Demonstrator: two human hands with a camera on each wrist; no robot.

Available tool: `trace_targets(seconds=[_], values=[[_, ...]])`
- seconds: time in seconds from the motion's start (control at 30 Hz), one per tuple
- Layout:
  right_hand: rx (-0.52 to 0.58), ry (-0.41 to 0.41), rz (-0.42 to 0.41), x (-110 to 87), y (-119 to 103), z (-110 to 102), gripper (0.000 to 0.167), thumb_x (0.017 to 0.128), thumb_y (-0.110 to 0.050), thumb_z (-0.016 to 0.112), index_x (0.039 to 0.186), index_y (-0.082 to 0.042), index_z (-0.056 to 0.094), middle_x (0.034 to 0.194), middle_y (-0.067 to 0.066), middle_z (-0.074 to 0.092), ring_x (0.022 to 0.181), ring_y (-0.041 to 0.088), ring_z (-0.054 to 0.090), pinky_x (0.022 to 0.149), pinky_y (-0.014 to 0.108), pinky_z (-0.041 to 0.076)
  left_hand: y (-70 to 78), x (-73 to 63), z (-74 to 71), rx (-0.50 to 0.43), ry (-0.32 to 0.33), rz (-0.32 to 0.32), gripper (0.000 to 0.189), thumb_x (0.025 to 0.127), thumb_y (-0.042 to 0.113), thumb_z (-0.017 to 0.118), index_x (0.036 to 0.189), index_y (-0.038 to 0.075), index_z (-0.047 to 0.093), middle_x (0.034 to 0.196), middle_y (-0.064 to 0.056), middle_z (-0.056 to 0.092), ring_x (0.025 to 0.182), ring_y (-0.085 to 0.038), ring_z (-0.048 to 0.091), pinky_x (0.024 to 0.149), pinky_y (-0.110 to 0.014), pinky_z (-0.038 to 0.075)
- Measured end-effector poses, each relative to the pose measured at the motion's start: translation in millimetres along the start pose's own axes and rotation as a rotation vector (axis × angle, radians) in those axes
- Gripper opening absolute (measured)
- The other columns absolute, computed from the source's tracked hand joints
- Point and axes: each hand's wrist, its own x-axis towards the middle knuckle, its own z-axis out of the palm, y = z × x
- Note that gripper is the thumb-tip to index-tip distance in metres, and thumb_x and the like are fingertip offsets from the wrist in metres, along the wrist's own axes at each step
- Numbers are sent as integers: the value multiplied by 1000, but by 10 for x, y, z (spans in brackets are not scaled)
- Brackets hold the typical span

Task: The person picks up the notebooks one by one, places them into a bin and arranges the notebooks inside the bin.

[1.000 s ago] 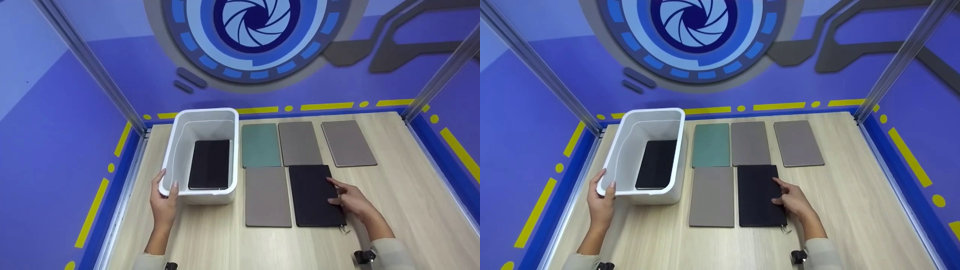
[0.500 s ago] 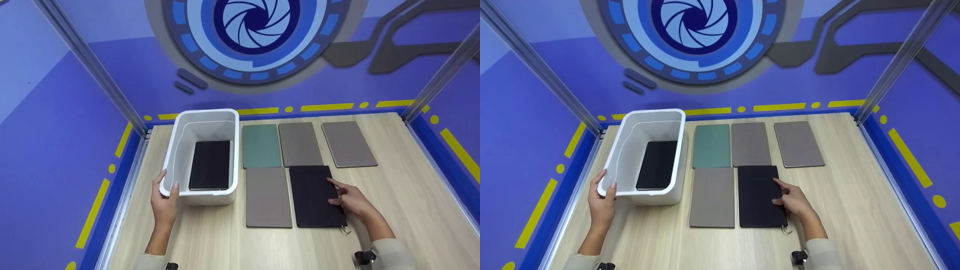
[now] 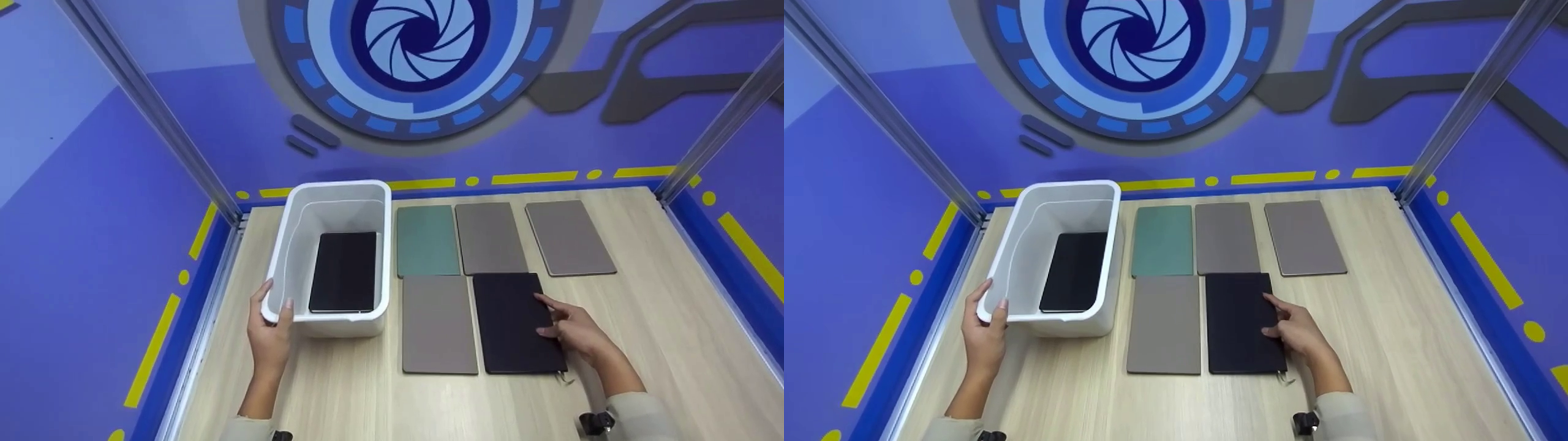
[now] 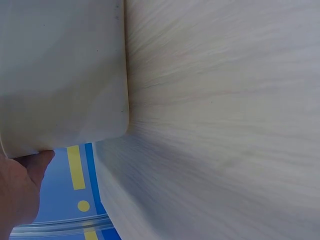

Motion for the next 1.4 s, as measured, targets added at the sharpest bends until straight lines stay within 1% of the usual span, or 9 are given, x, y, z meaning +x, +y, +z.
trace_targets(seconds=[0.17, 0.3, 0.53, 0.73, 0.9, 1.03, 1.17, 1.27, 1.4], values=[[4, 11, 12, -6, -5, 11, 88, 93, -2, 73, 169, -18, 31, 134, 24, 50, 93, 23, 64, 76, 35, 59, 4, -12, -12, 13, -7, 5, 56, 98, 1, 69, 152, 7, 55, 153, -18, 58, 126, -4, 57, 99, -9, 46], [8, 9, 1, 0, -5, 18, 88, 93, -2, 73, 169, -17, 32, 133, 24, 52, 92, 22, 65, 75, 35, 59, 0, -3, -9, 3, -4, 5, 56, 98, 1, 69, 152, 7, 55, 152, -19, 59, 125, -4, 58, 99, -9, 47], [21, -4, -4, -11, 13, 20, 88, 94, 0, 71, 170, -16, 30, 140, 29, 53, 97, 23, 69, 81, 38, 62, -20, 4, 5, 1, -8, -9, 57, 98, 2, 69, 152, 7, 54, 153, -20, 58, 123, -1, 58, 99, -9, 46], [37, -18, -4, -22, 4, 7, 88, 94, -1, 71, 170, -16, 28, 147, 34, 47, 102, 24, 72, 84, 39, 63, -13, -6, 2, 3, -10, -5, 57, 98, 2, 68, 153, 7, 54, 151, -21, 58, 122, -1, 58, 98, -9, 46], [45, -30, -11, -21, 9, 1, 88, 95, -1, 71, 170, -16, 27, 149, 36, 45, 104, 25, 72, 85, 39, 63, -18, -1, -6, 8, -9, -4, 57, 99, 3, 68, 153, 9, 54, 152, -20, 58, 122, -1, 58, 97, -9, 47], [22, -20, -4, -19, 9, 0, 88, 94, -2, 72, 170, -16, 28, 151, 35, 45, 102, 24, 69, 82, 37, 60, -15, -7, -1, 1, -9, -5, 57, 99, 2, 68, 153, 7, 54, 151, -22, 58, 121, -1, 59, 96, -9, 47], [-10, -2, -1, -11, 2, -5, 88, 93, -3, 73, 169, -16, 30, 152, 33, 45, 97, 24, 62, 76, 34, 54, -10, -19, 3, -22, -9, 0, 56, 98, 0, 67, 152, 4, 53, 150, -25, 58, 121, -1, 60, 96, -9, 48], [-13, 1, -1, -6, -1, -8, 89, 92, -3, 73, 169, -16, 31, 152, 33, 45, 98, 24, 60, 76, 33, 53, -16, -17, 0, -24, -7, -2, 56, 99, 0, 67, 152, 4, 53, 149, -25, 58, 121, 0, 60, 96, -9, 48], [-10, -3, -8, -3, 5, -7, 89, 92, -4, 74, 169, -16, 30, 152, 34, 44, 102, 24, 62, 81, 33, 55, -9, 8, 2, -24, -6, 6, 55, 99, 0, 67, 152, 4, 53, 150, -24, 58, 122, 0, 60, 97, -9, 48]])
